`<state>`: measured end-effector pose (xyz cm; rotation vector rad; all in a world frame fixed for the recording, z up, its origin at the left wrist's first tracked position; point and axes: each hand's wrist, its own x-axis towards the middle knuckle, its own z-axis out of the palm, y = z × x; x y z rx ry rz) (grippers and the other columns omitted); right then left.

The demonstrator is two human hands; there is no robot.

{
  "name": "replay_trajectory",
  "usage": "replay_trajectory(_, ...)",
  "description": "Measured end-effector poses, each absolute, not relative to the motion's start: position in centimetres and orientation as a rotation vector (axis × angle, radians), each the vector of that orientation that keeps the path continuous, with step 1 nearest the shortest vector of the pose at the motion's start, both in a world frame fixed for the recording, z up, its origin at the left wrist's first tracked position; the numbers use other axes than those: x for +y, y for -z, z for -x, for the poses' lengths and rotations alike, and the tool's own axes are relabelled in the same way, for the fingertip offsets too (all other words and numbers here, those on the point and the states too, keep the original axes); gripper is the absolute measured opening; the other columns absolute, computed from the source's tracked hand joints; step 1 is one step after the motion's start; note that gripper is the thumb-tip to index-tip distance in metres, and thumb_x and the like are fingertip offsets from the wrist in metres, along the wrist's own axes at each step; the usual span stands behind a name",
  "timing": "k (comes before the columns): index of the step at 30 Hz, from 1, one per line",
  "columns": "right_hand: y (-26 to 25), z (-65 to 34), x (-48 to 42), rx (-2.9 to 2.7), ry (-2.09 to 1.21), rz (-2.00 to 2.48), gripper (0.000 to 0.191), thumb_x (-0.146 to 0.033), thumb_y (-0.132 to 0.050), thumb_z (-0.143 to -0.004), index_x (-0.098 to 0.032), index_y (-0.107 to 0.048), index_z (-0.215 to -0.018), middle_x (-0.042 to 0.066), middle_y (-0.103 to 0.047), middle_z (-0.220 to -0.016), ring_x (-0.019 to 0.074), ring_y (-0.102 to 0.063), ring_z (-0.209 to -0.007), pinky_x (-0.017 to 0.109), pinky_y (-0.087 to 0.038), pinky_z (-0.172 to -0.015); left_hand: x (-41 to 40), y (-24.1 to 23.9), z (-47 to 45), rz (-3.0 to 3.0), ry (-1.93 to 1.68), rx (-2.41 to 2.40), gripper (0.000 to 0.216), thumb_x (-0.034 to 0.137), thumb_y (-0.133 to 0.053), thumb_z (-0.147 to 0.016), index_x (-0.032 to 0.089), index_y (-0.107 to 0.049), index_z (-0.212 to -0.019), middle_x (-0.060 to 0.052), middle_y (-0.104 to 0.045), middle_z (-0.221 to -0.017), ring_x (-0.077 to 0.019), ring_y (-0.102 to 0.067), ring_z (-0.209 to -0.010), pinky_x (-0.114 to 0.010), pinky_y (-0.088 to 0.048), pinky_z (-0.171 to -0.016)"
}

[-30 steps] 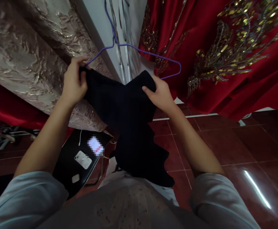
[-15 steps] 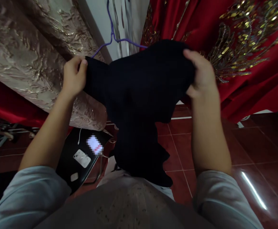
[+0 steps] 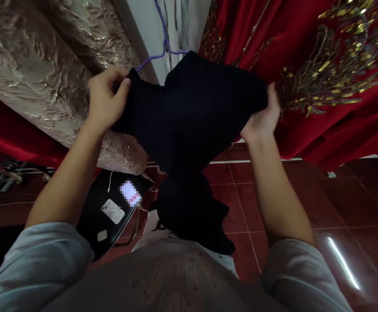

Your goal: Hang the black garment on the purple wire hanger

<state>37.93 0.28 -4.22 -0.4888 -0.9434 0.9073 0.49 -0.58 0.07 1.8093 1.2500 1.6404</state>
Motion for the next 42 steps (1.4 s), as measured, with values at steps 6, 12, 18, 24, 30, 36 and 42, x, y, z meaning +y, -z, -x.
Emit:
replay_trajectory(6, -1.2, -36.1, -2.3, -1.116, -1.255, 0.293, 0.055, -0.050, -0.034, -0.103, -0.027, -0.079, -0.083, -0.006, -0.069, -0.134, 0.0248, -0.044, -0.149, 0.042, -0.054, -0.088, 0.6, 0.2, -1.2, -1.611, -1.640, 1.228, 0.023, 0.031, -0.082, -0.091, 0.022, -0.061, -0.086, 0.003, -0.061, -0.074, -0.0185, -0.056, -0.098, -0.036, -0.040, -0.106)
replay_trajectory(12, -2.1, -34.5, -3.0, -1.403, -0.896, 0.396, 0.037, -0.053, -0.056, -0.096, -0.027, -0.074, -0.116, 0.000, -0.057, -0.149, 0.0266, -0.043, -0.150, 0.045, -0.057, -0.101, 2.6, 0.2, -1.5, -1.835, -1.530, 1.366, 0.036, 0.031, -0.090, -0.082, 0.026, -0.055, -0.074, 0.003, -0.054, -0.069, -0.0188, -0.052, -0.089, -0.036, -0.041, -0.105)
replay_trajectory(18, -0.6, -34.7, -1.3, -1.449, -0.864, 0.670, 0.053, -0.059, -0.035, -0.102, -0.027, -0.068, -0.128, 0.002, -0.058, -0.148, 0.0237, -0.052, -0.142, 0.042, -0.056, -0.094, 2.9, 0.6, 0.0, -1.851, -1.639, 1.288, 0.028, 0.024, -0.082, -0.088, 0.023, -0.056, -0.079, 0.004, -0.056, -0.073, -0.0166, -0.050, -0.087, -0.035, -0.039, -0.104)
replay_trajectory(24, 1.5, -35.4, -3.6, -2.054, -1.565, 0.606, 0.057, -0.046, -0.089, -0.066, -0.019, -0.074, -0.113, 0.007, -0.076, -0.114, 0.0261, -0.072, -0.110, 0.042, -0.059, -0.097, 5.3, 4.0, 3.4, -2.159, -1.489, 1.123, 0.020, 0.020, -0.081, -0.082, 0.023, -0.061, -0.080, 0.007, -0.060, -0.071, -0.0135, -0.049, -0.078, -0.036, -0.043, -0.103)
replay_trajectory(30, 5.5, -33.0, -3.1, -2.241, -0.997, 0.829, 0.064, -0.044, -0.074, -0.084, -0.021, -0.060, -0.142, 0.014, -0.061, -0.144, 0.0308, -0.059, -0.134, 0.052, -0.046, -0.116, -0.6, 2.4, -1.4, -2.318, -1.256, 0.743, 0.024, 0.036, -0.079, -0.089, 0.021, -0.066, -0.075, -0.003, -0.075, -0.089, -0.0209, -0.069, -0.100, -0.045, -0.043, -0.116)
replay_trajectory(36, 10.1, -28.2, -2.2, -2.165, -0.017, 0.820, 0.097, -0.048, -0.071, -0.084, -0.026, -0.019, -0.163, 0.013, -0.025, -0.168, 0.0370, -0.017, -0.159, 0.062, -0.017, -0.129, -6.4, 0.3, -7.8, -2.166, -1.175, 0.413, 0.012, 0.028, -0.072, -0.096, 0.016, -0.069, -0.093, -0.010, -0.075, -0.101, -0.0261, -0.072, -0.114, -0.049, -0.047, -0.116)
replay_trajectory(42, 10.1, -31.0, -2.7, -1.948, 0.166, 0.868, 0.056, -0.042, -0.061, -0.088, -0.021, -0.047, -0.139, 0.015, -0.057, -0.126, 0.0337, -0.055, -0.120, 0.057, -0.045, -0.105, -5.7, 2.4, -7.4, -1.626, -1.357, 0.751, 0.048, 0.036, -0.095, -0.070, 0.018, -0.069, -0.107, -0.012, -0.071, -0.120, -0.0349, -0.067, -0.123, -0.057, -0.050, -0.112)
